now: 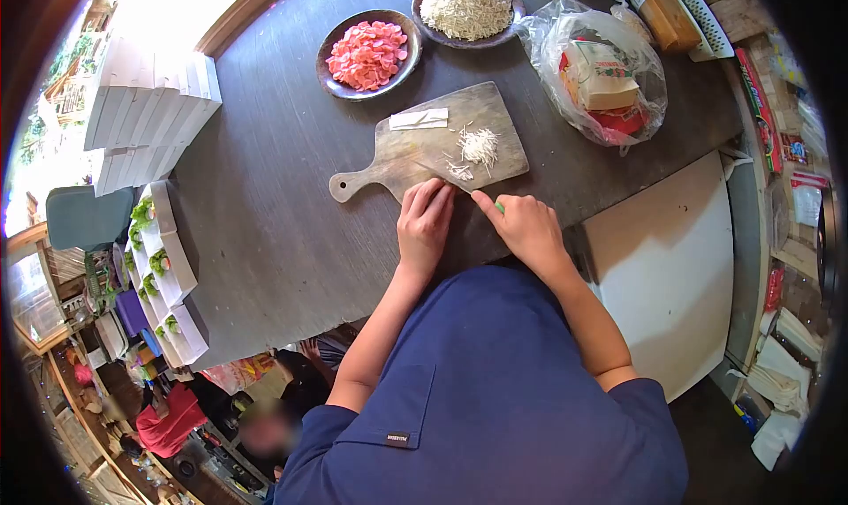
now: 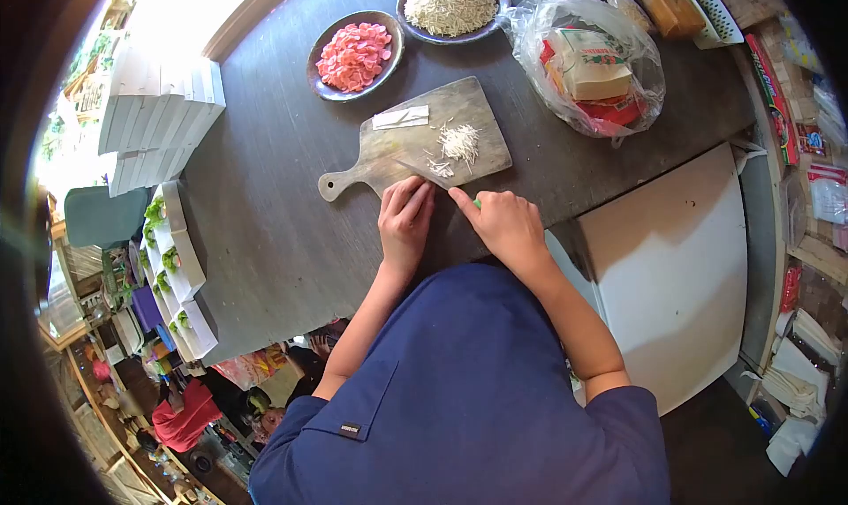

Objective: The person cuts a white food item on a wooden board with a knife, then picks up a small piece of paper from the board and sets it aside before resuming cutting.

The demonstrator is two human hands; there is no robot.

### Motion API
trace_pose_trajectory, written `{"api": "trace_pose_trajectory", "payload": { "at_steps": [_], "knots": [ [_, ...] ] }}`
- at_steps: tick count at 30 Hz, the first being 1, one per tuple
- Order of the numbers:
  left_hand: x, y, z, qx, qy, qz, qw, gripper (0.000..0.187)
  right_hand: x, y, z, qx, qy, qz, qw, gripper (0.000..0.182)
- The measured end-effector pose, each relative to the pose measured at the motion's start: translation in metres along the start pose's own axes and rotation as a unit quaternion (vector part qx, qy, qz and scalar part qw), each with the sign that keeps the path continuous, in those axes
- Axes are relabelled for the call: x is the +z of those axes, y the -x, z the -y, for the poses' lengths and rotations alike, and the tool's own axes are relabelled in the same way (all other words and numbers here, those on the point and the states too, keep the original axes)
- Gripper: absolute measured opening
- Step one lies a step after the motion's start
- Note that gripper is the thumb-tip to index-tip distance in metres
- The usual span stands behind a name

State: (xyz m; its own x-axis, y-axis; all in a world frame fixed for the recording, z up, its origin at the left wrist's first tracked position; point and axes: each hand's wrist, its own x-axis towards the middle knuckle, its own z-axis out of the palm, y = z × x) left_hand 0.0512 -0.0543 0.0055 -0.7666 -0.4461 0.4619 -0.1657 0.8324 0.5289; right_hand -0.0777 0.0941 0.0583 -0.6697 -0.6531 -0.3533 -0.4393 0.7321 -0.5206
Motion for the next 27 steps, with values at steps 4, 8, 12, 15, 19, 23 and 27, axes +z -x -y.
{"api": "trace_pose_trajectory", "payload": {
  "at_steps": [4,8,12,15,19,23,27],
  "knots": [
    [0.001,0.001,0.002,-0.004,0.001,0.0,1.0,0.023,-0.001,0.006,-0.002,0.013,0.01,0.007,1.0,0.078],
    [0.001,0.001,0.002,-0.004,0.001,0.005,1.0,0.023,-0.005,0.005,-0.004,-0.003,0.029,0.001,1.0,0.079],
    [0.001,0.0,-0.001,-0.012,0.004,0.001,1.0,0.022,-0.004,0.001,-0.007,-0.025,0.052,-0.003,0.998,0.079],
    [0.001,0.002,-0.001,-0.007,-0.013,0.006,1.0,0.023,0.004,-0.008,-0.007,-0.026,0.043,0.002,0.999,0.078],
    [0.005,0.005,0.0,-0.002,-0.02,0.0,1.0,0.023,0.01,-0.016,0.001,-0.054,0.044,-0.035,0.997,0.081],
    [0.005,0.006,-0.002,-0.016,-0.022,-0.006,1.0,0.022,-0.005,-0.014,0.003,-0.043,0.009,-0.019,0.999,0.081],
    [0.007,0.004,-0.006,-0.021,-0.03,-0.02,0.999,0.022,-0.013,-0.004,-0.01,-0.042,0.029,0.007,0.999,0.08]
  ]
}}
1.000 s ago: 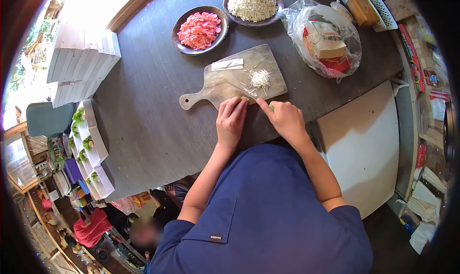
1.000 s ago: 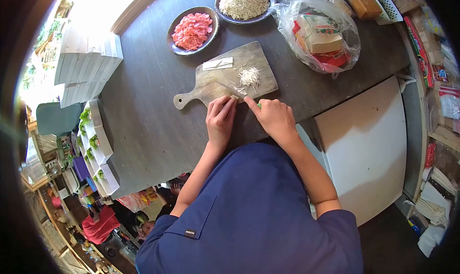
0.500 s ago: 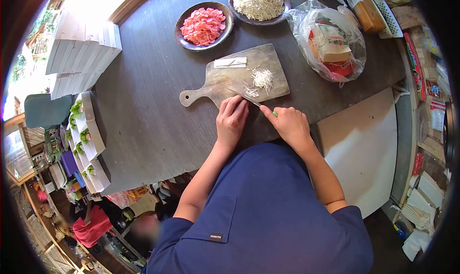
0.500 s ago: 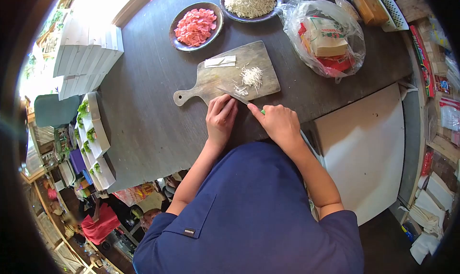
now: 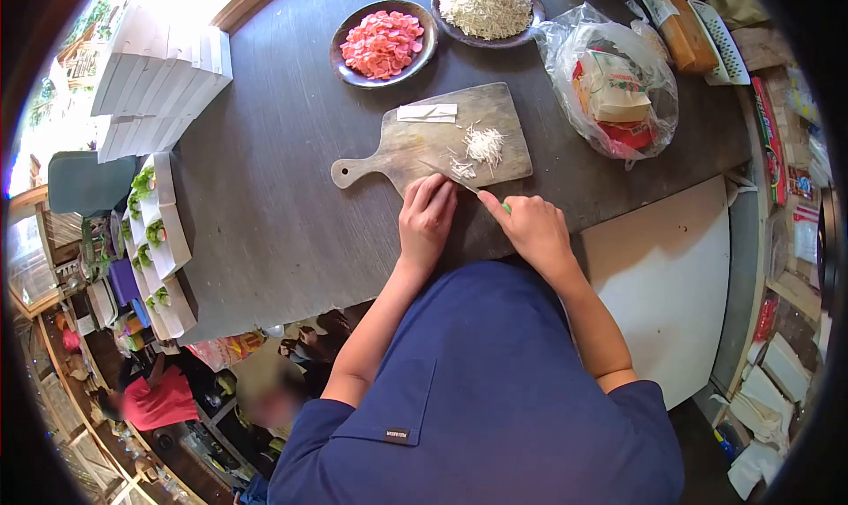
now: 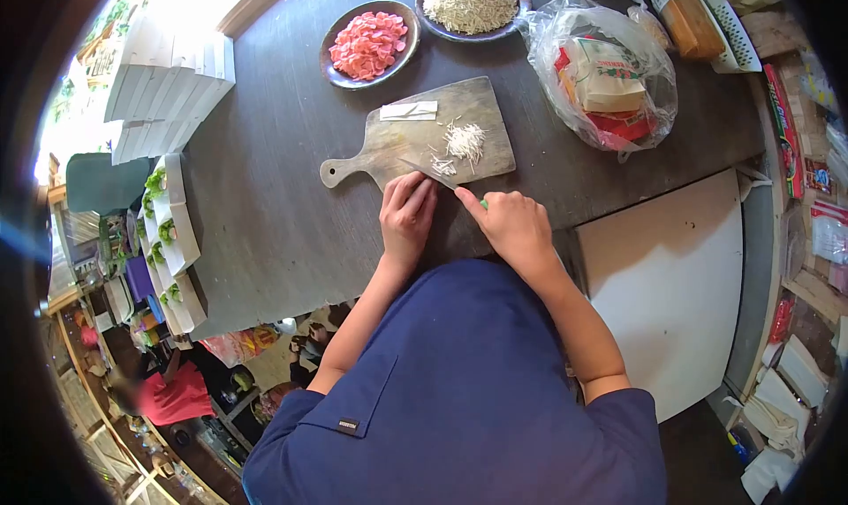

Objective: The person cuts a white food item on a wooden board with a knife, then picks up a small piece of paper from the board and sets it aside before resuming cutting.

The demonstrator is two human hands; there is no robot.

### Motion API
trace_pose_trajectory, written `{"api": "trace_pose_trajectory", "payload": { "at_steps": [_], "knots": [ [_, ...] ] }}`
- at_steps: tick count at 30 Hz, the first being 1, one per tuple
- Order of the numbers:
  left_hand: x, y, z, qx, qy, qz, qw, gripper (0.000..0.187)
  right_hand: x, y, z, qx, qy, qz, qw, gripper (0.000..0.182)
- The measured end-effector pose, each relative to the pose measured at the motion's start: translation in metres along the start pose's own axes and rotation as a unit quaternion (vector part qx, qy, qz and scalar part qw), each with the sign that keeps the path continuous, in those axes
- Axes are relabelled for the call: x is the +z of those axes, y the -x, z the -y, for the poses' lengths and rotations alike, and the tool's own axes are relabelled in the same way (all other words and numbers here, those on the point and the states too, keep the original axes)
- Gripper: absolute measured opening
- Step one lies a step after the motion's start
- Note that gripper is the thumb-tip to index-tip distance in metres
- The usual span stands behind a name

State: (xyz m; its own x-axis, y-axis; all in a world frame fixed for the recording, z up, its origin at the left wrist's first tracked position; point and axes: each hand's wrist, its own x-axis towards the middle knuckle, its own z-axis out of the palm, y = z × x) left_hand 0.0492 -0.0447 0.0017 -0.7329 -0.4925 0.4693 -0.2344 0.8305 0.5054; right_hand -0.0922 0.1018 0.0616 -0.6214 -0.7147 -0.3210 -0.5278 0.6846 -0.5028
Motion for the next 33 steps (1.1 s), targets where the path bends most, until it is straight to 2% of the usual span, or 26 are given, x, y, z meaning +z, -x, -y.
{"api": "trace_pose_trajectory", "payload": {
  "at_steps": [9,13,18,27,33],
  "knots": [
    [0.001,0.001,-0.002,-0.008,-0.007,-0.003,1.0,0.022,-0.012,0.002,-0.01,-0.002,0.015,0.05,0.999,0.08],
    [0.002,0.001,-0.003,-0.013,-0.007,-0.003,1.0,0.021,-0.004,-0.011,-0.014,-0.009,0.009,0.054,0.998,0.08],
    [0.003,0.0,-0.004,-0.007,-0.01,-0.023,1.0,0.023,0.005,-0.021,-0.005,-0.017,-0.039,0.007,0.999,0.081],
    [0.004,-0.002,-0.005,-0.011,-0.003,-0.039,0.999,0.019,-0.012,-0.004,-0.013,-0.009,-0.015,0.053,0.998,0.08],
    [0.003,-0.002,-0.005,-0.014,-0.007,-0.034,0.999,0.02,-0.016,0.002,-0.014,-0.017,0.004,0.052,0.999,0.076]
  ]
}}
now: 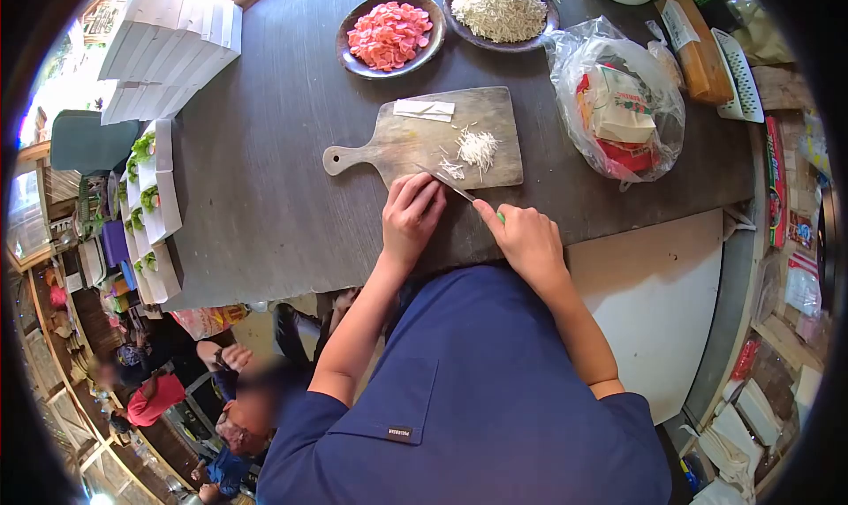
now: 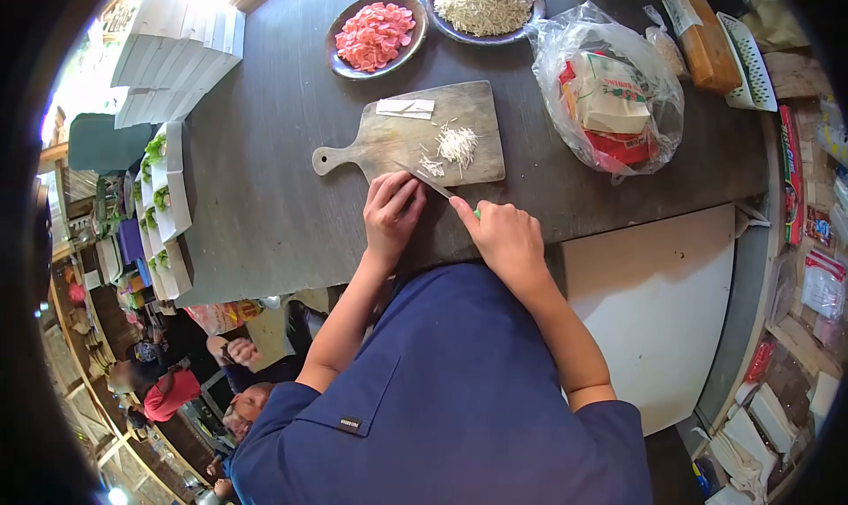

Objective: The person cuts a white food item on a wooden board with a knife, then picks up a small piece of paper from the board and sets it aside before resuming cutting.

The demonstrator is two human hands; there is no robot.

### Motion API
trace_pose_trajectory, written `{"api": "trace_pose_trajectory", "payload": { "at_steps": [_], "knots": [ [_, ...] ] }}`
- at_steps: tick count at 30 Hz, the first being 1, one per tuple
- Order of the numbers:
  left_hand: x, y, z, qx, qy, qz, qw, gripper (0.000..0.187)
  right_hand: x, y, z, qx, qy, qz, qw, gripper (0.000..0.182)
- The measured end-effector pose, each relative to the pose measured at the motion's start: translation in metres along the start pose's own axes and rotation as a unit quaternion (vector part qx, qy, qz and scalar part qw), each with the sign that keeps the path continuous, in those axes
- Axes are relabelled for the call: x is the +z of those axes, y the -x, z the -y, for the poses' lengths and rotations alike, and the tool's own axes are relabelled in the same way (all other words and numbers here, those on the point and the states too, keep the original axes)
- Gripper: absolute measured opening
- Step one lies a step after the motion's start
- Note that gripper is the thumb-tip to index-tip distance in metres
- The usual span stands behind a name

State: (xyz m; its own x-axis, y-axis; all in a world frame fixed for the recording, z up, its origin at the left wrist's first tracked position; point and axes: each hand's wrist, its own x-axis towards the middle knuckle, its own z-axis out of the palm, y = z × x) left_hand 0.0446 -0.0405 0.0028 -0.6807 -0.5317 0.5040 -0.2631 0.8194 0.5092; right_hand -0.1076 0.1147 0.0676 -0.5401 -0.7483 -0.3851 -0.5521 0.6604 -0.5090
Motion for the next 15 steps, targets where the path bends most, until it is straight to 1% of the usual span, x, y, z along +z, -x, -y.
{"api": "trace_pose_trajectory", "payload": {
  "at_steps": [9,12,15],
  "knots": [
    [-0.002,-0.001,-0.004,-0.005,-0.014,0.002,1.0,0.021,0.005,-0.001,-0.007,-0.038,0.011,0.023,0.999,0.073],
    [0.0,-0.001,-0.004,-0.001,-0.015,-0.001,1.0,0.021,0.014,0.001,-0.006,-0.052,0.029,0.008,0.998,0.069],
    [0.001,0.0,-0.004,0.002,-0.018,-0.004,1.0,0.02,0.025,0.0,-0.005,-0.042,0.04,0.019,0.998,0.069]
  ]
}}
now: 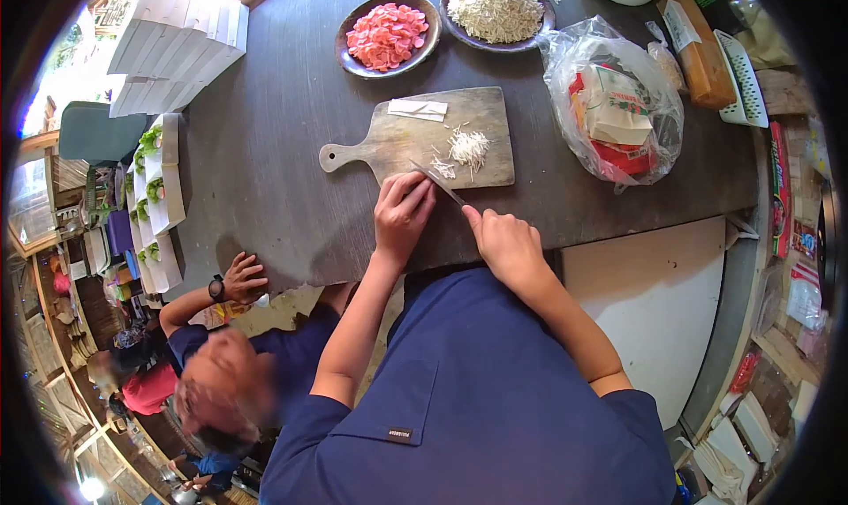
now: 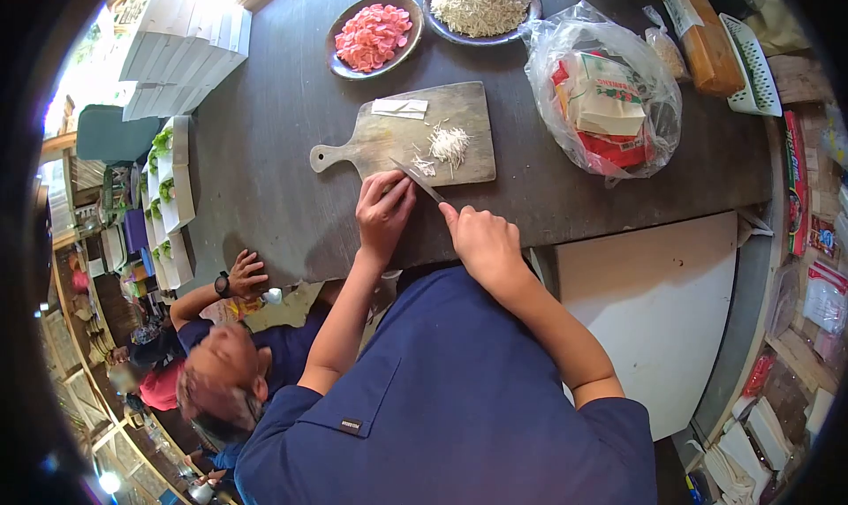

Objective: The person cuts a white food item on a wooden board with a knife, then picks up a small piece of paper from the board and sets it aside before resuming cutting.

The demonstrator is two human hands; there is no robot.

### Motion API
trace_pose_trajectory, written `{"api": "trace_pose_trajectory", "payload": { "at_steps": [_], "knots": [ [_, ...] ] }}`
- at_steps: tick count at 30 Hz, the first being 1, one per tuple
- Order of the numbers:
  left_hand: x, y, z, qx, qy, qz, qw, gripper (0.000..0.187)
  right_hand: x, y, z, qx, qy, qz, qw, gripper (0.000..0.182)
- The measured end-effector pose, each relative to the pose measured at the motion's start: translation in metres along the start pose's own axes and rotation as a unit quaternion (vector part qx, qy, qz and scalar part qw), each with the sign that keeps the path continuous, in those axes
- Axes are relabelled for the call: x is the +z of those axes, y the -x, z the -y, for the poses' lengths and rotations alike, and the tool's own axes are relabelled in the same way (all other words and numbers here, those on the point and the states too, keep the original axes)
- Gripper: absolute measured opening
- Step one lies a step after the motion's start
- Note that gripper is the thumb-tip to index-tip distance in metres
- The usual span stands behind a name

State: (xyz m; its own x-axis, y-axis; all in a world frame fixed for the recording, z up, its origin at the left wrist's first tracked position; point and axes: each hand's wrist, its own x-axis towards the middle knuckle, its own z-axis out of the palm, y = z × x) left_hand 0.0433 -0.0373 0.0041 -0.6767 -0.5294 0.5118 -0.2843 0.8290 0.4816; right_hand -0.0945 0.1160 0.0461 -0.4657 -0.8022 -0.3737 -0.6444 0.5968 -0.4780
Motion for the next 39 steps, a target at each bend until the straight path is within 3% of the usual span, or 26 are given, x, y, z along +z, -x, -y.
{"api": "trace_pose_trajectory", "payload": {
  "at_steps": [4,15,21,22,25,27,29,32,39],
  "knots": [
    [0.001,0.001,0.0,-0.005,-0.007,-0.002,1.0,0.02,0.002,-0.013,0.004,-0.005,-0.021,-0.04,0.999,0.07],
    [0.014,0.004,-0.019,-0.069,-0.035,-0.05,0.996,0.019,-0.035,-0.006,-0.015,-0.006,-0.062,-0.03,0.998,0.072],
    [0.021,0.01,-0.027,-0.056,-0.036,-0.046,0.997,0.019,-0.026,0.003,-0.033,-0.048,-0.05,-0.046,0.997,0.055],
    [0.021,0.01,-0.027,-0.052,-0.047,-0.046,0.996,0.02,-0.022,0.006,-0.035,-0.07,-0.052,-0.079,0.993,0.045],
    [0.018,0.009,-0.032,-0.05,-0.062,-0.041,0.996,0.021,-0.016,0.009,-0.037,-0.125,-0.05,-0.125,0.983,0.04],
    [0.017,0.009,-0.033,-0.05,-0.064,-0.038,0.996,0.021,-0.017,0.01,-0.037,-0.156,-0.043,-0.142,0.976,0.05],
    [0.014,0.009,-0.031,-0.048,-0.065,-0.017,0.997,0.023,-0.022,0.013,-0.036,-0.186,0.017,-0.098,0.977,0.067],
    [0.01,0.008,-0.025,-0.041,-0.062,0.0,0.997,0.024,-0.023,0.019,-0.034,-0.19,0.051,-0.07,0.978,0.077],
    [0.011,0.009,-0.028,-0.023,-0.077,-0.006,0.997,0.023,-0.03,0.024,-0.033,-0.194,0.048,-0.082,0.976,0.076]
  ]
}}
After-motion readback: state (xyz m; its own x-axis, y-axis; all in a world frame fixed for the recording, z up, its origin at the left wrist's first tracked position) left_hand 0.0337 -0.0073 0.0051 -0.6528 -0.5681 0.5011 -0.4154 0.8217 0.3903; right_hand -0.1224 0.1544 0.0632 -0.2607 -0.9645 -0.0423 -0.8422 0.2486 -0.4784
